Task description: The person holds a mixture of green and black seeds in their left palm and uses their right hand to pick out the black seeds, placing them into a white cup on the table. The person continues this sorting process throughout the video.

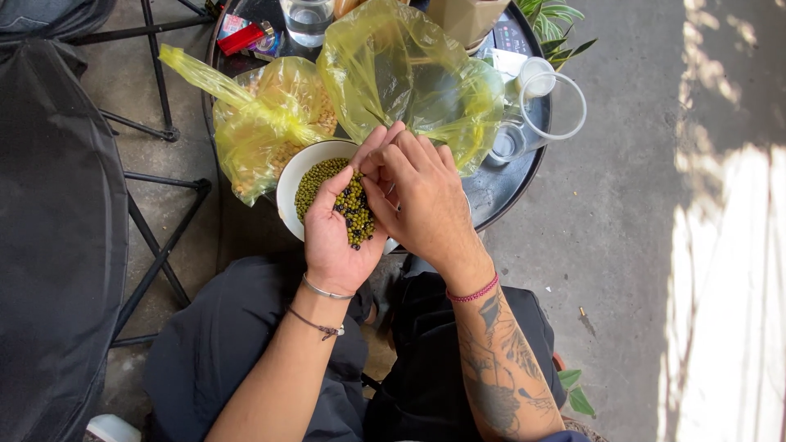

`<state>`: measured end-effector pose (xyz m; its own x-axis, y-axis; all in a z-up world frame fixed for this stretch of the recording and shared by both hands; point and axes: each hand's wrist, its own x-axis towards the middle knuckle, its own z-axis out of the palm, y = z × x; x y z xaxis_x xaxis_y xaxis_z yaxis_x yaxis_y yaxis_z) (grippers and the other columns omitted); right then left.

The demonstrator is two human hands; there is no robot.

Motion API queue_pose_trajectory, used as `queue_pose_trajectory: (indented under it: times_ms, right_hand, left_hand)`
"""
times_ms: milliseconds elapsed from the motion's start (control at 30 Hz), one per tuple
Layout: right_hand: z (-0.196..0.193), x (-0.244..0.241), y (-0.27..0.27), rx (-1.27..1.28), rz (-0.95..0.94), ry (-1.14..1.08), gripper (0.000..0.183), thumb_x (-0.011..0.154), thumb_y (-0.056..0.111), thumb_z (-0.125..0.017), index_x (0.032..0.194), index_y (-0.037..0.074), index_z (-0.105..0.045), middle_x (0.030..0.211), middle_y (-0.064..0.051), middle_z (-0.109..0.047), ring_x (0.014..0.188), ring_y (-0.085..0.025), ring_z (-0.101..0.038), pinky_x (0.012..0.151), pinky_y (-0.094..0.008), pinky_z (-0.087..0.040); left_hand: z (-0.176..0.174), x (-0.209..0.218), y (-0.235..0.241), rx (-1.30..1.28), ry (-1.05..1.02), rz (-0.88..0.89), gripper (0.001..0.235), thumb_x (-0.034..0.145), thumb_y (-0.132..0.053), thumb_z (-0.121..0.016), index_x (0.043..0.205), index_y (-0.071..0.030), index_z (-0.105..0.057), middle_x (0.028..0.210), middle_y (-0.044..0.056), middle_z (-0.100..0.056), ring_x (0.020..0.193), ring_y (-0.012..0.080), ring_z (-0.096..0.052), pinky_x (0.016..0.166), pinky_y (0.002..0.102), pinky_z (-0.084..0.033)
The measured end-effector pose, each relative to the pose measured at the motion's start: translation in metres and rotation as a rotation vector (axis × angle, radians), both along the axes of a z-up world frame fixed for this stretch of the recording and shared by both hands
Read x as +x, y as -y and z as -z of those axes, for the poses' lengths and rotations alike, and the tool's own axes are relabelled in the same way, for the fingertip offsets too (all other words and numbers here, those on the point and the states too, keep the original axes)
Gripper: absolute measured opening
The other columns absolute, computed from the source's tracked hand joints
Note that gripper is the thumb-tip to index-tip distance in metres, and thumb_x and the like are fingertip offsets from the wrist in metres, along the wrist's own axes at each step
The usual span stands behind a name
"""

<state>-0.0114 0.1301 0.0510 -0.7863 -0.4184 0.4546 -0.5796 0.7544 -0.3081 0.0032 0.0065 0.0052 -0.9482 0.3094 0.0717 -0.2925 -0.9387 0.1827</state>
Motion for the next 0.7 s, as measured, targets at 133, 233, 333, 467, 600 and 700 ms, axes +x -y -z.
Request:
queue_pose_trajectory:
  times_ms: [133,233,333,467,600,700]
  right_hand:
    - [0.006,-0.001,0.001,0.072,0.048,-0.059,0.015,0.097,0.016,-0.065,0.096,0.008,-0.053,0.097,-0.01,-0.055,0.086,-0.032,-0.053,0.072,-0.042,-0.038]
    - [0.0,0.0,-0.003,0.008,-0.003,0.019,0.007,0.103,0.017,-0.058,0.099,0.013,-0.053,0.093,-0.006,-0.051,0.083,-0.028,-0.047,0.073,-0.039,-0.034]
    - [-0.014,0.005,-0.014,-0.248,-0.075,0.193,0.01,0.103,0.014,-0.053,0.095,0.01,-0.051,0.088,-0.006,-0.05,0.08,-0.025,-0.044,0.074,-0.039,-0.035]
    - [-0.02,0.017,-0.039,-0.392,-0.02,0.142,0.009,0.087,-0.003,-0.055,0.089,0.006,-0.054,0.086,-0.006,-0.054,0.079,-0.022,-0.05,0.076,-0.035,-0.04]
    - [-0.012,0.02,-0.038,-0.396,0.05,0.084,0.016,0.087,-0.009,-0.058,0.091,0.005,-0.064,0.091,-0.007,-0.062,0.077,-0.019,-0.055,0.072,-0.031,-0.047]
    - [-0.015,0.019,-0.02,-0.435,-0.047,0.095,0.007,0.095,-0.003,-0.064,0.096,0.003,-0.068,0.092,-0.008,-0.063,0.083,-0.022,-0.058,0.077,-0.033,-0.048]
  left_hand:
    - [0.004,-0.001,-0.003,0.003,0.095,-0.012,0.054,0.104,-0.017,-0.043,0.156,0.0,-0.04,0.166,0.016,-0.034,0.154,0.0249,-0.032,0.127,0.036,-0.026]
    - [0.012,-0.002,-0.003,0.044,-0.029,-0.022,0.05,0.109,-0.017,-0.042,0.156,0.0,-0.04,0.167,0.018,-0.032,0.158,0.0269,-0.025,0.133,0.039,-0.016]
    - [0.005,-0.002,-0.001,0.085,-0.018,-0.007,0.053,0.106,-0.017,-0.043,0.156,0.001,-0.039,0.169,0.018,-0.029,0.158,0.0296,-0.026,0.134,0.044,-0.017]
    - [-0.006,-0.002,0.003,0.246,0.133,-0.007,0.058,0.101,-0.009,-0.044,0.157,0.003,-0.033,0.17,0.019,-0.025,0.16,0.0293,-0.022,0.131,0.043,-0.024]
    - [-0.007,-0.002,0.003,0.211,0.134,-0.018,0.055,0.102,-0.008,-0.042,0.155,0.002,-0.036,0.169,0.018,-0.028,0.16,0.0284,-0.023,0.133,0.043,-0.021]
    - [0.0,-0.002,0.003,0.244,0.088,0.023,0.055,0.104,-0.008,-0.043,0.158,0.001,-0.035,0.17,0.016,-0.027,0.159,0.0275,-0.026,0.126,0.04,-0.036]
